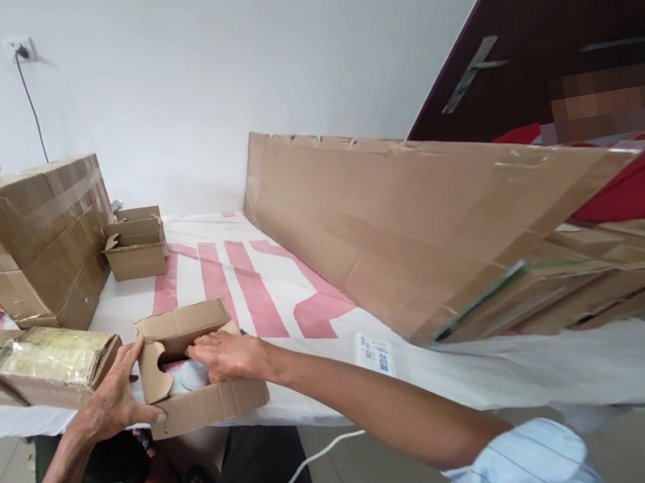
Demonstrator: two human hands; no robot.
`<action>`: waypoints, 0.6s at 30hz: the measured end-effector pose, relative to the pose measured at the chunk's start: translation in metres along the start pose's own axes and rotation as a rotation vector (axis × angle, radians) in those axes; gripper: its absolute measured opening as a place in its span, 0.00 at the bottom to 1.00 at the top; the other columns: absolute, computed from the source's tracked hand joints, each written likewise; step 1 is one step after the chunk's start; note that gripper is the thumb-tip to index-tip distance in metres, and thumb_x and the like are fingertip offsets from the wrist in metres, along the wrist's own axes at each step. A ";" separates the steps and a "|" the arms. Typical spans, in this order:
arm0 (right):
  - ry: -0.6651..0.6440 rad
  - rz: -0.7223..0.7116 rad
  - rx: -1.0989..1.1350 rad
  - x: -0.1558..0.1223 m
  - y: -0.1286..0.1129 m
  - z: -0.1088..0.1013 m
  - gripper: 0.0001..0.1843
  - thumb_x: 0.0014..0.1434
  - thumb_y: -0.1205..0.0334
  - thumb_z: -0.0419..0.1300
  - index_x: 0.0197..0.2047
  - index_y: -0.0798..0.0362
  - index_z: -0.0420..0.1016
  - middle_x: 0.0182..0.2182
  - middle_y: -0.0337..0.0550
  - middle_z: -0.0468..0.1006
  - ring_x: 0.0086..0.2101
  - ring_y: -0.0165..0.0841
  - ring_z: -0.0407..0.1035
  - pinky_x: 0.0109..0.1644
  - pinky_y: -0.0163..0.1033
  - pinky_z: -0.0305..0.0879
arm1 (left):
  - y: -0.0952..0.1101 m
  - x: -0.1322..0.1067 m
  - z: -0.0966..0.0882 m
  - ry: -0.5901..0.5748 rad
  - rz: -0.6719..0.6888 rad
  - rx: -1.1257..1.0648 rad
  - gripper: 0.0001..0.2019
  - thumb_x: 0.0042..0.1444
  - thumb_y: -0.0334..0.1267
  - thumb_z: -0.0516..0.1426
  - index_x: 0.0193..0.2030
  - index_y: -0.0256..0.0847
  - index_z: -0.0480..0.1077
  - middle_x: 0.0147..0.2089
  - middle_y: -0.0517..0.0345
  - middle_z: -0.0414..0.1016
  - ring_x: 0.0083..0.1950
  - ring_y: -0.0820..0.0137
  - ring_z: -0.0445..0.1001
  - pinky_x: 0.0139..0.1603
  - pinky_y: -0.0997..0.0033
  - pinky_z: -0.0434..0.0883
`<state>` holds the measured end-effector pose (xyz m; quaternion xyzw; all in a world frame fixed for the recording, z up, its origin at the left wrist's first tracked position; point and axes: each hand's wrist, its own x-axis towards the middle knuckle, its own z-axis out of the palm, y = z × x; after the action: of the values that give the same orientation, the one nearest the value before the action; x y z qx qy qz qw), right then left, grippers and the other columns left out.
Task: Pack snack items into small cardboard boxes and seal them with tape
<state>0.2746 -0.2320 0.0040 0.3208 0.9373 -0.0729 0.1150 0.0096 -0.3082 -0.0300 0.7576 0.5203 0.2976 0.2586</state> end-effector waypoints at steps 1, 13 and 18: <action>-0.015 -0.015 -0.017 0.002 -0.001 0.000 0.16 0.62 0.66 0.68 0.54 0.58 0.79 0.53 0.59 0.84 0.52 0.48 0.79 0.49 0.42 0.70 | -0.001 -0.001 0.000 -0.003 -0.001 -0.003 0.64 0.38 0.45 0.78 0.82 0.52 0.55 0.76 0.46 0.64 0.76 0.41 0.65 0.76 0.47 0.66; -0.014 -0.042 -0.001 -0.001 -0.001 -0.005 0.23 0.58 0.53 0.72 0.53 0.56 0.77 0.51 0.57 0.84 0.51 0.50 0.79 0.49 0.43 0.70 | 0.002 -0.001 0.003 -0.049 -0.040 0.083 0.63 0.41 0.41 0.75 0.83 0.52 0.50 0.76 0.47 0.64 0.76 0.42 0.64 0.76 0.45 0.66; 0.019 -0.042 0.115 -0.011 -0.001 -0.020 0.21 0.56 0.57 0.73 0.51 0.53 0.78 0.52 0.55 0.84 0.51 0.50 0.78 0.49 0.44 0.68 | 0.006 -0.001 0.003 -0.053 -0.037 0.049 0.62 0.40 0.37 0.74 0.82 0.54 0.52 0.75 0.48 0.64 0.75 0.43 0.66 0.73 0.45 0.69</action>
<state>0.2797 -0.2352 0.0259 0.3077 0.9391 -0.1262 0.0860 0.0154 -0.3109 -0.0282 0.7614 0.5345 0.2597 0.2592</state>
